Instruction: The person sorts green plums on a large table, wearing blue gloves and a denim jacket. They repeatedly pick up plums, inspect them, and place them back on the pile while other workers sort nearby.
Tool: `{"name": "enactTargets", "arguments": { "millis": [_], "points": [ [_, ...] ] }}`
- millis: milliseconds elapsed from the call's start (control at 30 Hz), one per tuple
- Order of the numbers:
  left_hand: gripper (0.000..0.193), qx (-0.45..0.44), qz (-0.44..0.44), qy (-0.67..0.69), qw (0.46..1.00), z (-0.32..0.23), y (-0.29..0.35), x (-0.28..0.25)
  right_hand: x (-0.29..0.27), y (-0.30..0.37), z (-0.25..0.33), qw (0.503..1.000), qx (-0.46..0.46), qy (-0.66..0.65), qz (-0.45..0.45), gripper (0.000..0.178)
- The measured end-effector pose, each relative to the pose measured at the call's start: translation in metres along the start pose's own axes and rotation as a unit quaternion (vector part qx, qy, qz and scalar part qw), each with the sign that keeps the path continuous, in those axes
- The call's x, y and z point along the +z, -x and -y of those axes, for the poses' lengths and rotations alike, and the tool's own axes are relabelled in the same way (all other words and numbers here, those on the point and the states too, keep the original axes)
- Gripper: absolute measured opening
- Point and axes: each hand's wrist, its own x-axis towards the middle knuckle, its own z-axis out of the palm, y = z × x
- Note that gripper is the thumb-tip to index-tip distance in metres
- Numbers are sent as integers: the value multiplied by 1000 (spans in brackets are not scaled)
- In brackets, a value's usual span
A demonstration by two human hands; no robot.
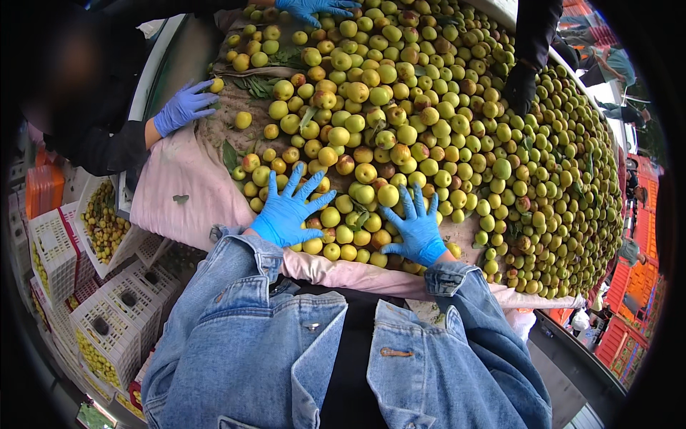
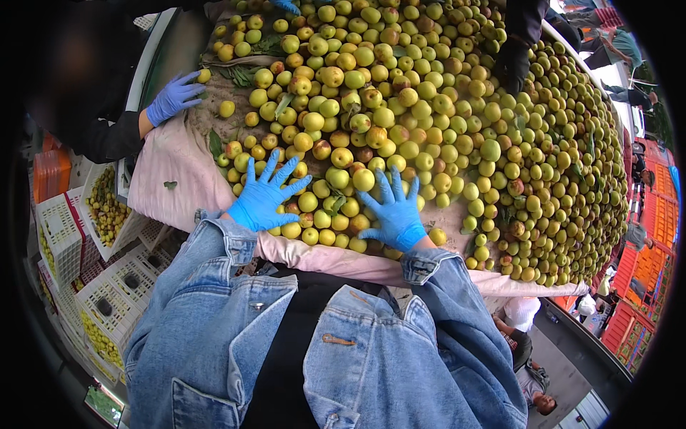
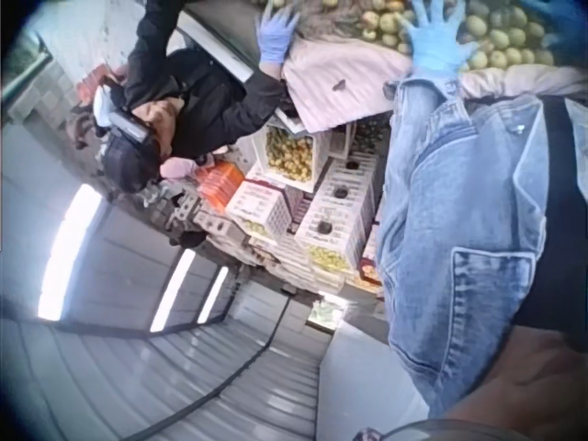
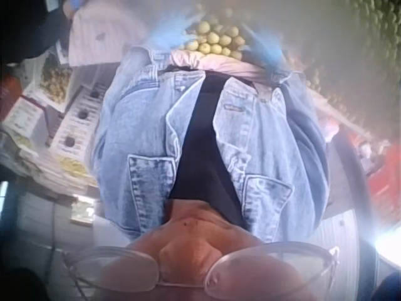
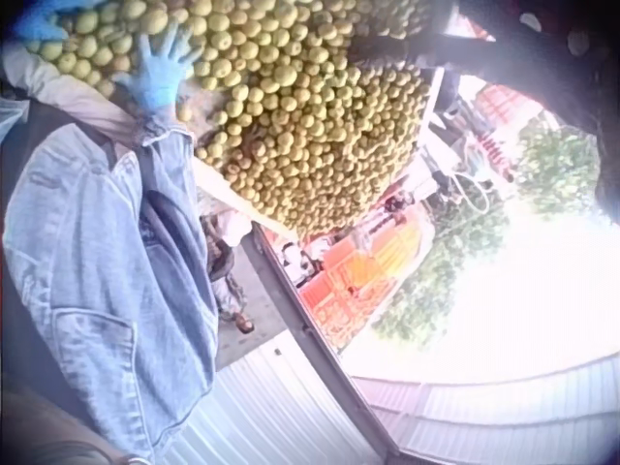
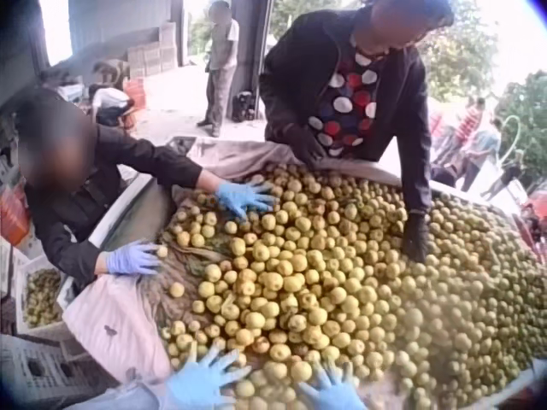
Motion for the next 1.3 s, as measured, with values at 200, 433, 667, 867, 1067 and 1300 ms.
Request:
{"name": "enactTargets", "arguments": {
  "millis": [200, 433, 667, 867, 1067, 1300],
  "points": [
    [55, -52, -69, -80, 993, 60, -34, 9, -8, -76, -4, 994, -8, 38, -103, 51],
    [58, -167, -309, 41, 935, 115, -43, -14, -57, -57, -48, 940, 113, -63, -316, 55],
    [57, 38, -149, -48, 987, 1, -109, -17, -9, -37, -78, 919, 380, -38, -99, 92],
    [52, -106, -161, -78, 978, 59, -125, -8, -17, -91, -63, 938, 327, 1, -117, 86],
    [48, -268, -161, 64, 948, 128, -130, -31, -26, -132, -28, 983, 59, -60, -164, 68],
    [59, 49, -221, -26, 974, 14, -125, -55, -47, -30, -55, 969, 162, -73, -172, 76]
  ]
}}
